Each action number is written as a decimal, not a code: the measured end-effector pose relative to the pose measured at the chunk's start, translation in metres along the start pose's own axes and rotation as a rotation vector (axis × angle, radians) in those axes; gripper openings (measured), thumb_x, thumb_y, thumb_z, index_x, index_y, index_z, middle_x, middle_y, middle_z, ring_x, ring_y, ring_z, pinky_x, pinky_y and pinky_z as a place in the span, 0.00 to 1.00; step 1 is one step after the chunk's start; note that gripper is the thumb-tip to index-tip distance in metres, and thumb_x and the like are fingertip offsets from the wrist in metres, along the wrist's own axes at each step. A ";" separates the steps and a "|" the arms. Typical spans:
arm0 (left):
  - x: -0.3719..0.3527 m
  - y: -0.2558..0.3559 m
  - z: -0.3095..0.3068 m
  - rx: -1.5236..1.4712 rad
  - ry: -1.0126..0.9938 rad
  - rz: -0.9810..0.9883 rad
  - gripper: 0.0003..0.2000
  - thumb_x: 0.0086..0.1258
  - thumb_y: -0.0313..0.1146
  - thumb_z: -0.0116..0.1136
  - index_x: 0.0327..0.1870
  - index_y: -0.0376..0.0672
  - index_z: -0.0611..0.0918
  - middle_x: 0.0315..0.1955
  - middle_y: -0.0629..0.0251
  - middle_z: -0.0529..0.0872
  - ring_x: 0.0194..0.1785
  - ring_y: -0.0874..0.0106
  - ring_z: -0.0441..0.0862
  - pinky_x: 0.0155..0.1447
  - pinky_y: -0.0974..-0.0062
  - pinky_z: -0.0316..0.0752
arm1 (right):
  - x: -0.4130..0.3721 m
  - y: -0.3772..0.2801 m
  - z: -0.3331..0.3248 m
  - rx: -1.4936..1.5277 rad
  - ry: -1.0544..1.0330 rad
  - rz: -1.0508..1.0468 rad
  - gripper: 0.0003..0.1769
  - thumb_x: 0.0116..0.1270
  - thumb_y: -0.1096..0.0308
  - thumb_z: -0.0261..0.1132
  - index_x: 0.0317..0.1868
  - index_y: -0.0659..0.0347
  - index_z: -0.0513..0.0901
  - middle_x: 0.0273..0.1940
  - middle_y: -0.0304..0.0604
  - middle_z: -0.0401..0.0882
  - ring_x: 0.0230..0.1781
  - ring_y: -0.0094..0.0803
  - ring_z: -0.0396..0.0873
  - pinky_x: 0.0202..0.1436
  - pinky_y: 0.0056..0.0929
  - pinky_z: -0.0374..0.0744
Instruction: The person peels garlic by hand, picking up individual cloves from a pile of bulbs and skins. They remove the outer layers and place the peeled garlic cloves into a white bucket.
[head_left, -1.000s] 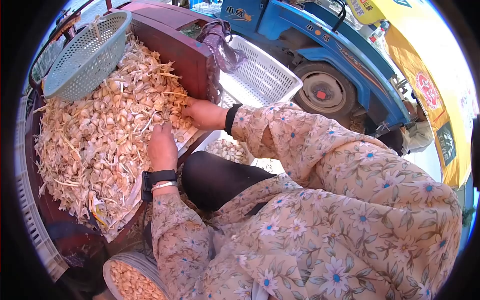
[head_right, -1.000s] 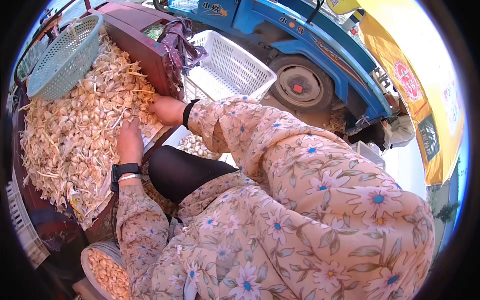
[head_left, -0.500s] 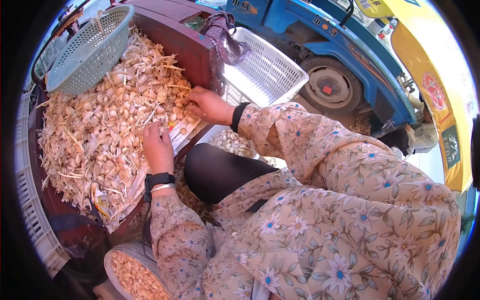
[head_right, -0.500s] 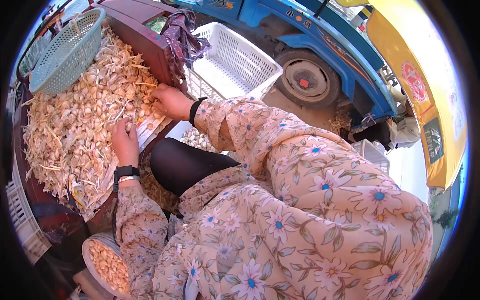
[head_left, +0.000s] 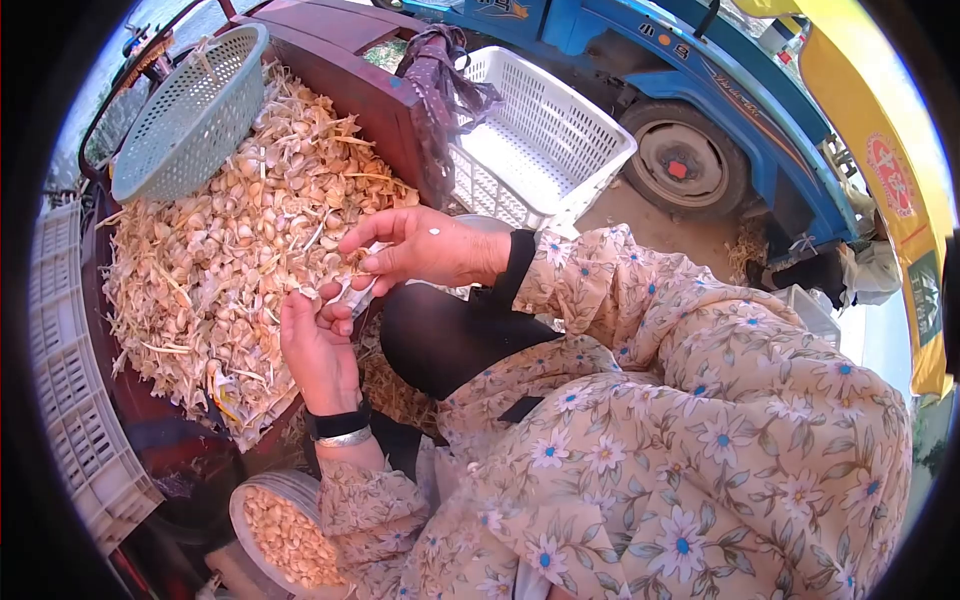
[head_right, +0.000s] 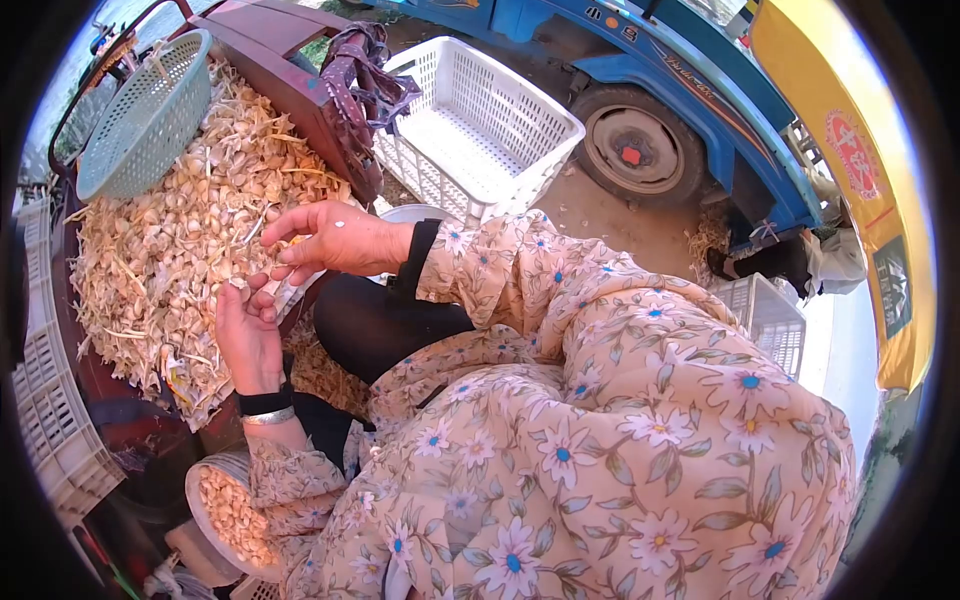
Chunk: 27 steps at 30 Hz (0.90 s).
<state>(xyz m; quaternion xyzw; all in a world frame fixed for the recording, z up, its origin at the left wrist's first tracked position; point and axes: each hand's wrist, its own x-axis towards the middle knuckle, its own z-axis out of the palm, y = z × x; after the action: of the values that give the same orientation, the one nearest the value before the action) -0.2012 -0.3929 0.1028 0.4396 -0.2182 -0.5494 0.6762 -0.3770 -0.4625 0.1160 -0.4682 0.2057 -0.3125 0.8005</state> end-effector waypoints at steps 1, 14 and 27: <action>-0.007 0.004 0.002 -0.002 -0.004 0.000 0.09 0.74 0.37 0.45 0.43 0.42 0.69 0.33 0.58 0.81 0.26 0.77 0.76 0.27 0.84 0.67 | -0.004 0.000 0.006 0.003 -0.018 -0.006 0.15 0.66 0.79 0.55 0.54 0.65 0.72 0.45 0.41 0.77 0.42 0.27 0.80 0.44 0.22 0.80; -0.062 -0.007 -0.013 0.141 0.051 -0.022 0.11 0.73 0.38 0.46 0.46 0.40 0.71 0.32 0.59 0.81 0.21 0.81 0.72 0.22 0.87 0.63 | -0.038 0.009 -0.005 0.010 0.160 0.397 0.13 0.65 0.65 0.62 0.46 0.62 0.76 0.39 0.37 0.78 0.38 0.25 0.78 0.43 0.25 0.78; -0.050 -0.035 -0.017 0.141 0.091 -0.004 0.07 0.72 0.33 0.49 0.44 0.41 0.72 0.34 0.59 0.82 0.23 0.78 0.75 0.26 0.85 0.70 | 0.124 -0.088 0.043 0.060 0.147 -0.182 0.25 0.67 0.65 0.59 0.54 0.79 0.65 0.50 0.54 0.72 0.45 0.36 0.77 0.50 0.30 0.79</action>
<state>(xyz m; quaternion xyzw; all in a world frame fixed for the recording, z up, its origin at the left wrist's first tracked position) -0.2227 -0.3404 0.0743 0.5110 -0.2244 -0.5136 0.6518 -0.2881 -0.5547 0.2093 -0.4367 0.2111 -0.4234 0.7652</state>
